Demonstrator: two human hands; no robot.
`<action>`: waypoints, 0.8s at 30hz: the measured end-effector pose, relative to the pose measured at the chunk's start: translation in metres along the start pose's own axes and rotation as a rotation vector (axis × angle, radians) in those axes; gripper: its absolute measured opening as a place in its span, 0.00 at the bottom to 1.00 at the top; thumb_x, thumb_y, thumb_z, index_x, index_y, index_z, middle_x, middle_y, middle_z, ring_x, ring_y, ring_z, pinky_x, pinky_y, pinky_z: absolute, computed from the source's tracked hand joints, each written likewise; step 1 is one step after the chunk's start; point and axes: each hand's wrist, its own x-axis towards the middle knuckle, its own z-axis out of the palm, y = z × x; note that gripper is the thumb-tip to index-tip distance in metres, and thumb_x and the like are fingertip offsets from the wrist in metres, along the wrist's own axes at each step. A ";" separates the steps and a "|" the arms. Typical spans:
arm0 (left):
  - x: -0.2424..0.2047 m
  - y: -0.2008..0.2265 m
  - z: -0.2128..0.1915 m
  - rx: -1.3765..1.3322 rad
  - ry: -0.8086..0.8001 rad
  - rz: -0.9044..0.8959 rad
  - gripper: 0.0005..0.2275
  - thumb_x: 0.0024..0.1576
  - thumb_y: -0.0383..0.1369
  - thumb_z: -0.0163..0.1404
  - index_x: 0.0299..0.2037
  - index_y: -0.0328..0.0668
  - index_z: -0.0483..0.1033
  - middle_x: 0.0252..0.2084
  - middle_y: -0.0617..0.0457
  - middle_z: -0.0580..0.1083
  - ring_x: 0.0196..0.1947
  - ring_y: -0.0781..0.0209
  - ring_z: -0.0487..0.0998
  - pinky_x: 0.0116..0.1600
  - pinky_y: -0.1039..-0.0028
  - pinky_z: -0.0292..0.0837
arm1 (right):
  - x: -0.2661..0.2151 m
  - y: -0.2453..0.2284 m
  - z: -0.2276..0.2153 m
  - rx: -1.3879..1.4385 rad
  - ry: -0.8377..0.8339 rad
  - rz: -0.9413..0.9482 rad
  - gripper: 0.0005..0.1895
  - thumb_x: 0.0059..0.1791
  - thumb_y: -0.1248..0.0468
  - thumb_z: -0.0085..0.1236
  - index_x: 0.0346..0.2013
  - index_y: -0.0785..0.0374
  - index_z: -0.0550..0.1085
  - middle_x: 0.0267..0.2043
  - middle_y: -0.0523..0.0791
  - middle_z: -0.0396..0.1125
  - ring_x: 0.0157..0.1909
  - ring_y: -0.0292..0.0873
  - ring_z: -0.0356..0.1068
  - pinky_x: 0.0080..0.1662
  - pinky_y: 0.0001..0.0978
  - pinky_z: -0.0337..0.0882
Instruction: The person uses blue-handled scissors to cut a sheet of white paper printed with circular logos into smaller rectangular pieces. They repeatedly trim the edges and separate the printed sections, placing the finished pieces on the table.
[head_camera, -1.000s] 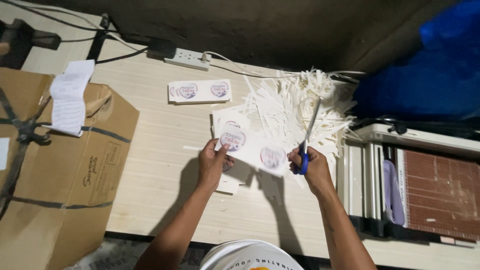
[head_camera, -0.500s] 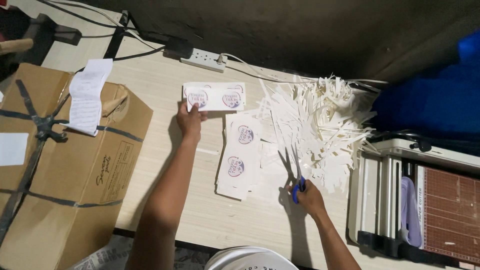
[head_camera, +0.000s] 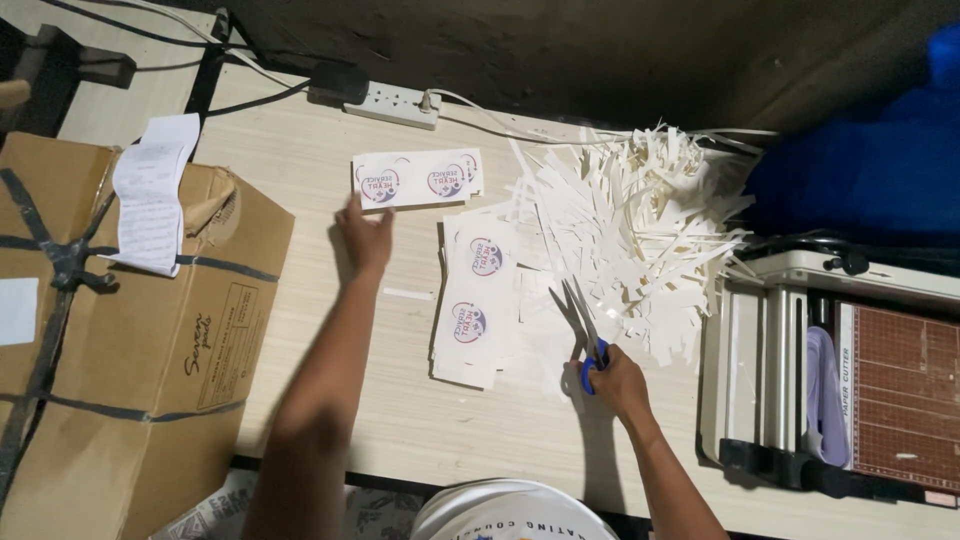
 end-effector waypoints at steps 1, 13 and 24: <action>-0.015 0.001 -0.005 0.001 0.000 0.002 0.29 0.54 0.35 0.60 0.64 0.35 0.61 0.52 0.40 0.67 0.43 0.53 0.75 0.47 0.65 0.79 | 0.001 -0.001 0.000 0.002 0.001 0.000 0.26 0.44 0.44 0.68 0.30 0.67 0.73 0.21 0.50 0.68 0.25 0.46 0.68 0.33 0.40 0.69; -0.174 0.035 -0.023 0.392 -0.430 0.245 0.29 0.54 0.43 0.61 0.60 0.37 0.66 0.49 0.43 0.72 0.51 0.47 0.72 0.51 0.60 0.72 | 0.007 0.004 0.001 -0.014 -0.002 -0.021 0.24 0.43 0.46 0.68 0.33 0.66 0.74 0.25 0.53 0.73 0.29 0.49 0.75 0.37 0.41 0.73; -0.172 0.025 -0.019 0.364 -0.257 0.366 0.20 0.54 0.36 0.60 0.54 0.43 0.72 0.46 0.50 0.74 0.47 0.51 0.76 0.50 0.63 0.74 | 0.019 0.018 0.013 0.009 0.010 -0.055 0.19 0.44 0.52 0.67 0.32 0.66 0.74 0.26 0.53 0.73 0.30 0.51 0.76 0.39 0.42 0.73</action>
